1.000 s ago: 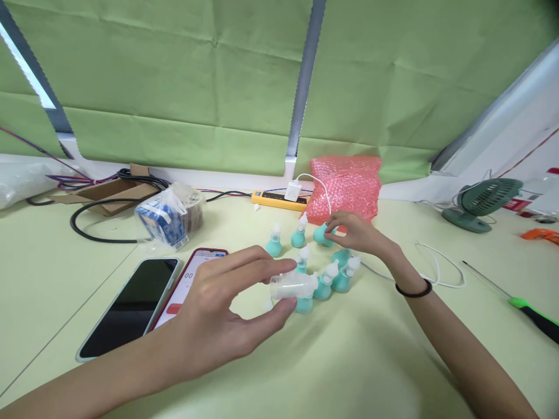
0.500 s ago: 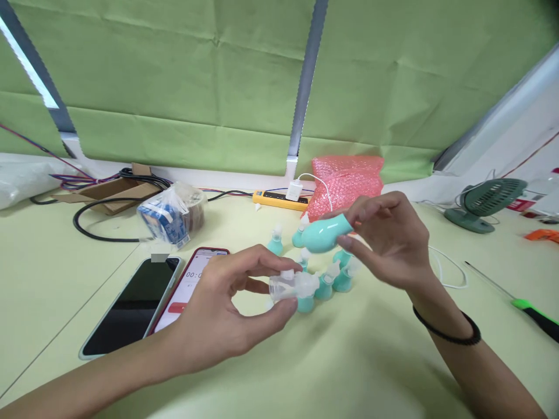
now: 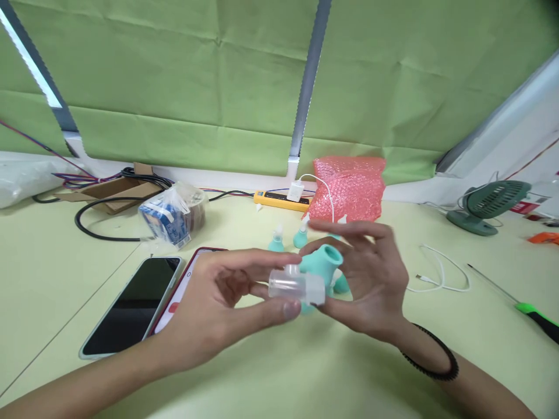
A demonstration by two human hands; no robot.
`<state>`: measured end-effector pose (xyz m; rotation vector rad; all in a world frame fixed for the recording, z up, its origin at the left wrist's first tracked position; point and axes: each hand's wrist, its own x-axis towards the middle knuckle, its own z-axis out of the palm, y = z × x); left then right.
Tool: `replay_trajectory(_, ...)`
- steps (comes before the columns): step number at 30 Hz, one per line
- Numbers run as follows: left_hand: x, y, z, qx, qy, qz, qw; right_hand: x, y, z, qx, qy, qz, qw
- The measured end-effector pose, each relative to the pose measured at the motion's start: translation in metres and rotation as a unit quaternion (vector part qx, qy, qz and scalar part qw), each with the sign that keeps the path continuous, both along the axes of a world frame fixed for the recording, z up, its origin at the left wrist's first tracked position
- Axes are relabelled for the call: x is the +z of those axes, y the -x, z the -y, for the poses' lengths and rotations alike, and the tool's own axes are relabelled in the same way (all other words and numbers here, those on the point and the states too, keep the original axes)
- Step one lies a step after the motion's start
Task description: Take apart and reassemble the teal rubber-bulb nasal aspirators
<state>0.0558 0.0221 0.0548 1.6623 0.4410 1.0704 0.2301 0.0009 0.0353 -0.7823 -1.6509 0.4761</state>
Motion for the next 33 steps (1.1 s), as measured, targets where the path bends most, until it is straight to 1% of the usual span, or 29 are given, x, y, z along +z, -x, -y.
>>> replay_trajectory(2,0.002,0.002,-0.003,0.026,-0.022,-0.028,0.999,-0.001,-0.002,0.003,-0.030,-0.007,0.102,0.994)
replay_trajectory(4,0.003,0.003,-0.004,0.045,-0.046,-0.063,0.996,-0.001,-0.003,0.007,-0.061,-0.046,0.196,0.978)
replay_trajectory(6,0.002,0.003,-0.004,0.060,-0.063,-0.085,0.993,0.000,-0.004,0.011,-0.070,-0.077,0.259,0.960)
replay_trajectory(8,0.000,0.003,-0.002,0.070,-0.078,-0.089,0.991,0.000,-0.004,0.013,-0.070,-0.076,0.288,0.952)
replay_trajectory(10,-0.002,0.002,-0.001,0.074,-0.095,-0.090,0.989,0.000,-0.003,0.013,-0.070,-0.072,0.300,0.948)
replay_trajectory(12,-0.003,0.001,0.001,0.079,-0.113,-0.095,0.986,-0.001,-0.003,0.012,-0.082,-0.087,0.308,0.944)
replay_trajectory(16,-0.005,-0.002,0.003,0.073,-0.119,-0.104,0.985,-0.003,-0.003,0.013,-0.108,-0.089,0.364,0.921)
replay_trajectory(21,-0.010,-0.003,0.005,0.059,-0.139,-0.105,0.983,-0.004,-0.003,0.017,-0.104,-0.080,0.420,0.898)
replay_trajectory(23,-0.012,-0.003,0.007,0.056,-0.152,-0.108,0.981,-0.006,-0.004,0.017,-0.120,-0.085,0.417,0.897)
replay_trajectory(25,-0.013,-0.003,0.010,0.070,-0.170,-0.109,0.977,-0.008,-0.005,0.015,-0.137,-0.096,0.403,0.900)
replay_trajectory(28,-0.014,-0.004,0.011,0.094,-0.193,-0.116,0.970,-0.006,-0.006,0.013,-0.136,-0.099,0.387,0.906)
replay_trajectory(31,-0.012,-0.004,0.009,0.112,-0.187,-0.119,0.969,0.001,-0.007,0.013,-0.133,-0.080,0.375,0.914)
replay_trajectory(33,-0.010,-0.003,0.007,0.119,-0.163,-0.110,0.973,0.006,-0.008,0.014,-0.142,-0.081,0.361,0.918)
